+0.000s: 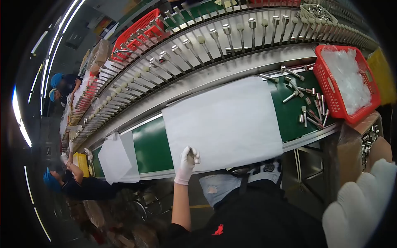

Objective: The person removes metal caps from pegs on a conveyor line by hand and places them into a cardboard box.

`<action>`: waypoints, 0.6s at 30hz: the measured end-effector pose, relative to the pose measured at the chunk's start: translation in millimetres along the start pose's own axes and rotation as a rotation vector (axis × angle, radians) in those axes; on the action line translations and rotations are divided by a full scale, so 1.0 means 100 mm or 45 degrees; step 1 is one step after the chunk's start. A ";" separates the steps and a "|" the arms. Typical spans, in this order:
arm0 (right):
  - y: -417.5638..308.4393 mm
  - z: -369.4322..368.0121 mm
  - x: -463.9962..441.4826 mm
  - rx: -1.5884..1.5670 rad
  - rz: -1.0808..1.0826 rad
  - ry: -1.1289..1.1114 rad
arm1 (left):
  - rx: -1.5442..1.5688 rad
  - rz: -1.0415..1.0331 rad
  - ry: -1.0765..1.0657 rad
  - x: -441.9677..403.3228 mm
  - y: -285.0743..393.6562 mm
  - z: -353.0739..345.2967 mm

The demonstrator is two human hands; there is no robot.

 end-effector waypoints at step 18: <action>3.32 -0.96 -3.67 0.451 -1.101 0.108 | -2.937 -0.965 0.192 -2.41 3.29 -2.48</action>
Point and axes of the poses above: each hand's wrist, its own x-axis away from the middle knuckle, its own z-axis out of the back of the hand, y = z × x, the point moved 8 cm from there along -x, towards the middle knuckle, and after that the axes turned 1 degree about -y, right-handed, at the moved point
